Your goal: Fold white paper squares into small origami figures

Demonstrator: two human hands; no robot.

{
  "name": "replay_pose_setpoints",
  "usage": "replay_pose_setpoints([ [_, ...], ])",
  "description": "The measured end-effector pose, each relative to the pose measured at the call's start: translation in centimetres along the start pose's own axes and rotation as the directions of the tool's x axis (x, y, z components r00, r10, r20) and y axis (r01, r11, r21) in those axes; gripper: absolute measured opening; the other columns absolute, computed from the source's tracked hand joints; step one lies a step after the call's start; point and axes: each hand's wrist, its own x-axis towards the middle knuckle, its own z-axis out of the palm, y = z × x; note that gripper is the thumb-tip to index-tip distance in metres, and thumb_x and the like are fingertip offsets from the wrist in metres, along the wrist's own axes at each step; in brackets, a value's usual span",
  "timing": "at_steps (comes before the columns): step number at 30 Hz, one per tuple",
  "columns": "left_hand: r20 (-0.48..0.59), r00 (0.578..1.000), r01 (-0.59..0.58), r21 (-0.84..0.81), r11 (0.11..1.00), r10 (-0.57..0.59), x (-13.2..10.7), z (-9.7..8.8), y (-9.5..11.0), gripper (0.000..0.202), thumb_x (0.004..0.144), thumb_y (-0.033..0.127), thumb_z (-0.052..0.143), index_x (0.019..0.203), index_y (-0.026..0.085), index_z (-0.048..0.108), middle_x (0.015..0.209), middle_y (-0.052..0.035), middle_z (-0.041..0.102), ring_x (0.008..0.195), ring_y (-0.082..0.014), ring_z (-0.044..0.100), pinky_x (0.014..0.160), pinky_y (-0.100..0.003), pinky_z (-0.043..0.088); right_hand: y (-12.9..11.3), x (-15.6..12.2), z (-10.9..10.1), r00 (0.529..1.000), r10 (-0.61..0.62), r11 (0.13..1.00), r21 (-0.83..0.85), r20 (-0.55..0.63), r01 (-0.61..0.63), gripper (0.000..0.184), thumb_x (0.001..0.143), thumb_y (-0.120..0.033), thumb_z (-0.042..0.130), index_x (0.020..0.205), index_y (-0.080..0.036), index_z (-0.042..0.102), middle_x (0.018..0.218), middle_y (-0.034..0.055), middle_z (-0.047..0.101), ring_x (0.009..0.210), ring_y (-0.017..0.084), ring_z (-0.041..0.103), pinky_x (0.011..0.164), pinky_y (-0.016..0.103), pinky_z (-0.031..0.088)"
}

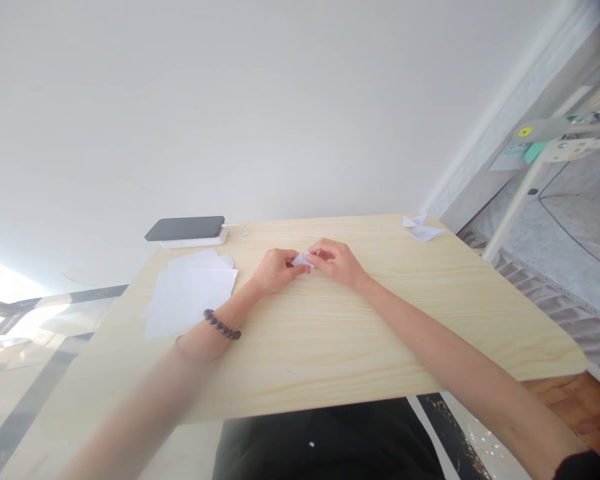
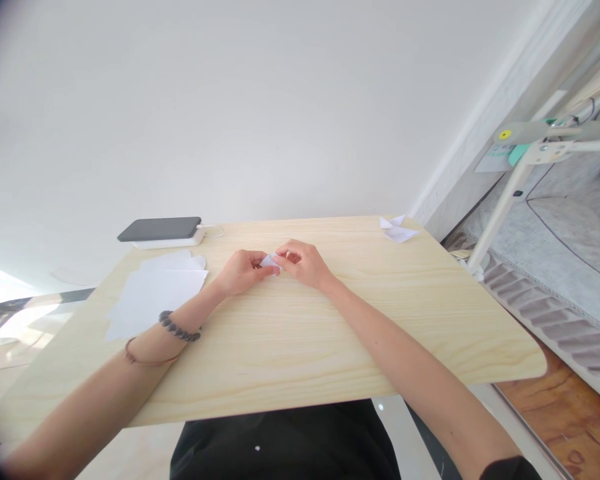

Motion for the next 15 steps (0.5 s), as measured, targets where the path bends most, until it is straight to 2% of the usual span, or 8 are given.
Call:
replay_pose_setpoints([
  [3, -0.011, 1.0, -0.021, 0.037, 0.999, 0.022, 0.12, 0.08, -0.07, 0.031, 0.067, 0.043, 0.055, 0.065, 0.013, 0.062, 0.051, 0.0042, 0.046, 0.047, -0.0063, 0.034, 0.044, -0.019, 0.025, -0.11, -0.02, 0.03, 1.0, 0.018, 1.0, -0.008, 0.002, -0.018, 0.019, 0.077, -0.035, 0.051, 0.075, -0.018, 0.06, 0.077, 0.0024, 0.057, 0.065, 0.011, 0.054, 0.06, 0.023, 0.045],
  [8, -0.001, 1.0, -0.018, 0.004, 1.0, 0.018, -0.02, 0.16, -0.13, 0.031, 0.068, 0.045, 0.055, 0.067, 0.014, 0.061, 0.051, 0.0046, 0.045, 0.047, -0.0069, 0.033, 0.044, -0.02, 0.024, -0.08, -0.02, 0.04, 0.996, 0.087, 0.995, 0.055, 0.038, -0.089, 0.022, 0.077, -0.038, 0.05, 0.078, -0.017, 0.058, 0.079, 0.0023, 0.057, 0.059, 0.009, 0.053, 0.057, 0.022, 0.046],
  [15, 0.017, 0.999, -0.044, 0.051, 0.998, 0.044, -0.16, 0.14, -0.15, 0.03, 0.069, 0.043, 0.054, 0.061, 0.014, 0.059, 0.049, 0.0055, 0.04, 0.046, -0.0062, 0.031, 0.044, -0.02, 0.023, -0.02, -0.01, 0.18, 0.991, 0.111, 0.981, 0.15, 0.078, -0.122, 0.025, 0.078, -0.039, 0.047, 0.077, -0.016, 0.057, 0.078, 0.0023, 0.055, 0.065, 0.01, 0.053, 0.056, 0.021, 0.047],
])
